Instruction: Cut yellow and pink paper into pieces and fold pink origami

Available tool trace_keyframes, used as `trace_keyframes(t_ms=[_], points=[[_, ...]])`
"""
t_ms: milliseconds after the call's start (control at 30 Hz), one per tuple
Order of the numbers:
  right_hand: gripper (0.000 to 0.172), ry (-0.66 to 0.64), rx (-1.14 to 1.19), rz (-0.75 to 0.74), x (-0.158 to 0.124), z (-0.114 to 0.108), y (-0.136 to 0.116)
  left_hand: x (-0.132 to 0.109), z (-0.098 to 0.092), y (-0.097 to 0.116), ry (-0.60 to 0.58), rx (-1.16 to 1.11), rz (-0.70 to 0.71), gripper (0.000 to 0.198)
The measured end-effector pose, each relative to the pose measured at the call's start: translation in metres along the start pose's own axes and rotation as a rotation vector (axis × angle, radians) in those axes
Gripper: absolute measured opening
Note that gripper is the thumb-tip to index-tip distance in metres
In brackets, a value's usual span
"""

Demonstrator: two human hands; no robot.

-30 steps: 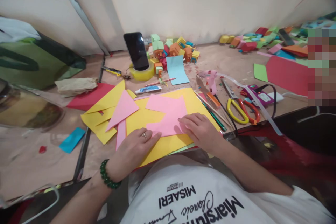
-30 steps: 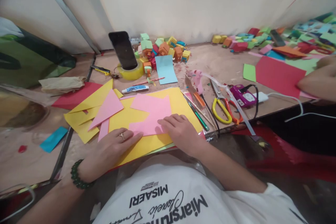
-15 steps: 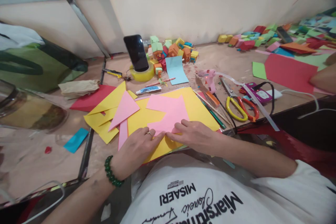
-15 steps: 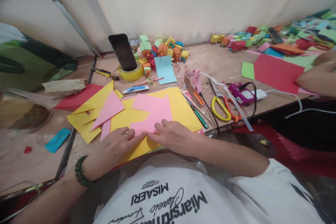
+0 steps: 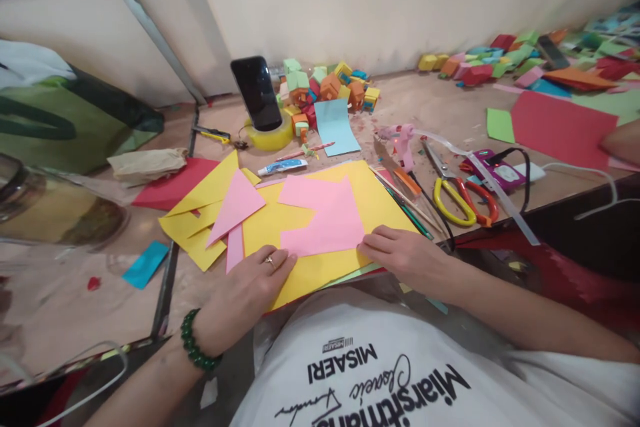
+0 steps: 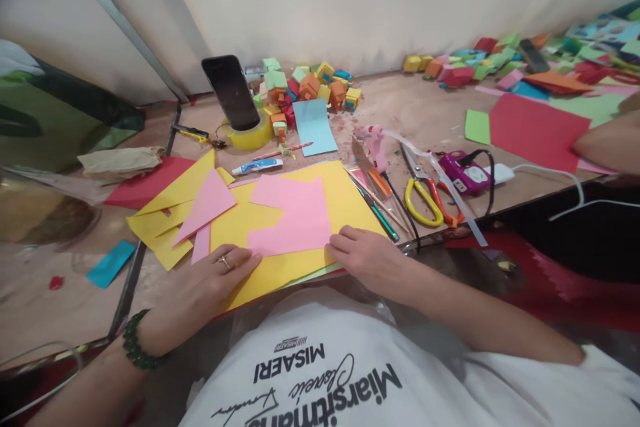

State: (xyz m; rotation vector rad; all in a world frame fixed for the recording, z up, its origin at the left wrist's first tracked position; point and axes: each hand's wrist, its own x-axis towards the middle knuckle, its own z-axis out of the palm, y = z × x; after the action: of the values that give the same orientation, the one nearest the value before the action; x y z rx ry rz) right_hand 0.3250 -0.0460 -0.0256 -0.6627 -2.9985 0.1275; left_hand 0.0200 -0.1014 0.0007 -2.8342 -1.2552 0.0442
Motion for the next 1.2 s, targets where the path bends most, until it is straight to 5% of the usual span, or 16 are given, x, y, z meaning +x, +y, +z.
trace_keyframes(t_ms=[133, 300, 433, 600, 800, 1200], points=[[0.022, 0.044, 0.011, 0.037, 0.004, -0.011, -0.003, -0.001, 0.005, -0.001, -0.015, -0.047, -0.036, 0.039], [0.020, 0.063, 0.011, -0.041, 0.054, -0.030, -0.029, 0.006, -0.006, 0.003, -0.068, -0.028, -0.025, 0.032], [0.018, -0.029, 0.008, -0.100, 0.083, -0.013, -0.042, 0.005, -0.013, 0.008, -0.008, -0.024, -0.049, 0.030], [0.012, 0.018, -0.014, -0.051, 0.055, 0.016, -0.029, -0.005, 0.000, 0.008, 0.080, 0.002, -0.067, 0.038], [0.016, 0.113, 0.066, 0.105, 0.006, 0.013, -0.014, -0.013, 0.018, 0.006, 0.174, 0.010, -0.064, 0.037], [0.024, 0.227, 0.057, 0.189, -0.005, 0.013, -0.011, -0.021, 0.018, 0.011, 0.297, 0.026, -0.165, 0.033]])
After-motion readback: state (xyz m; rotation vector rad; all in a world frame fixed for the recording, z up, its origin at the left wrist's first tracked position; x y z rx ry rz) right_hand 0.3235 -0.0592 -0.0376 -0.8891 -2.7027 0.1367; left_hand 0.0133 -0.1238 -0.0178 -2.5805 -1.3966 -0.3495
